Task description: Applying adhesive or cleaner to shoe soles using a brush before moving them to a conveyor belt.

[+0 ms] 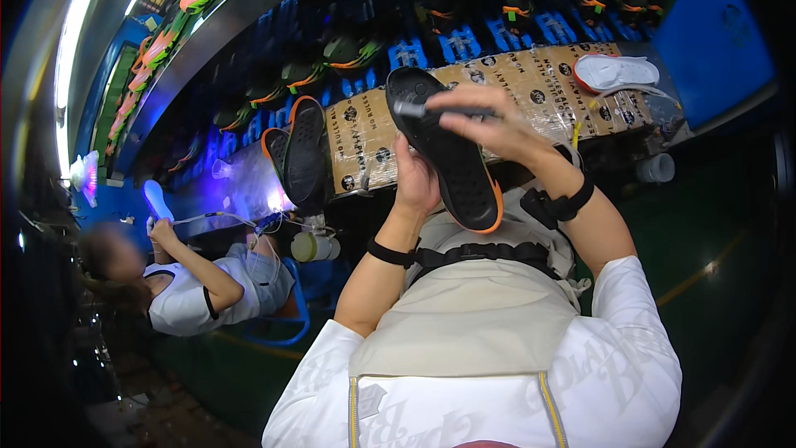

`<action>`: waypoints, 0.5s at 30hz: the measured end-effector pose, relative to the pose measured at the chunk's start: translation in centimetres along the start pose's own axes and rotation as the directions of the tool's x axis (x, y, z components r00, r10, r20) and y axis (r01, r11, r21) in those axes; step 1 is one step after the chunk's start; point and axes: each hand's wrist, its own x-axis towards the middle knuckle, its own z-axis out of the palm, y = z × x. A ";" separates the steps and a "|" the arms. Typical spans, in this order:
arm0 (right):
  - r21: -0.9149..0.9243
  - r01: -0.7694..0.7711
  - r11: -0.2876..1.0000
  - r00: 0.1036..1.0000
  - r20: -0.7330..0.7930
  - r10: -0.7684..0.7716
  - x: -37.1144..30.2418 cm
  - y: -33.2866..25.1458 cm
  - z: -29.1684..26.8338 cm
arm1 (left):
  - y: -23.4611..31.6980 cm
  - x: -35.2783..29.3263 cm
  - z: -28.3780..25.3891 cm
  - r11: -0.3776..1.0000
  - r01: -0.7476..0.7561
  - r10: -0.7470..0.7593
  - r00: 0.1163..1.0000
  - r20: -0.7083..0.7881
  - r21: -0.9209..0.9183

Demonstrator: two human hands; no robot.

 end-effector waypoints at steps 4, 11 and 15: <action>-0.143 0.055 0.988 0.884 0.467 0.018 -0.2 -1.3 -0.5 | 2.0 0.1 -0.6 0.979 -0.003 0.013 0.999 0.048 -0.204; -0.290 0.273 0.917 0.839 0.538 -0.079 -1.3 -3.2 0.6 | 3.7 1.1 -1.0 0.982 -0.020 0.043 0.992 0.115 -0.189; -0.277 0.011 0.961 0.996 0.083 0.012 -2.0 -2.8 1.9 | 4.5 2.2 0.3 0.958 -0.229 0.218 0.973 -0.078 -0.172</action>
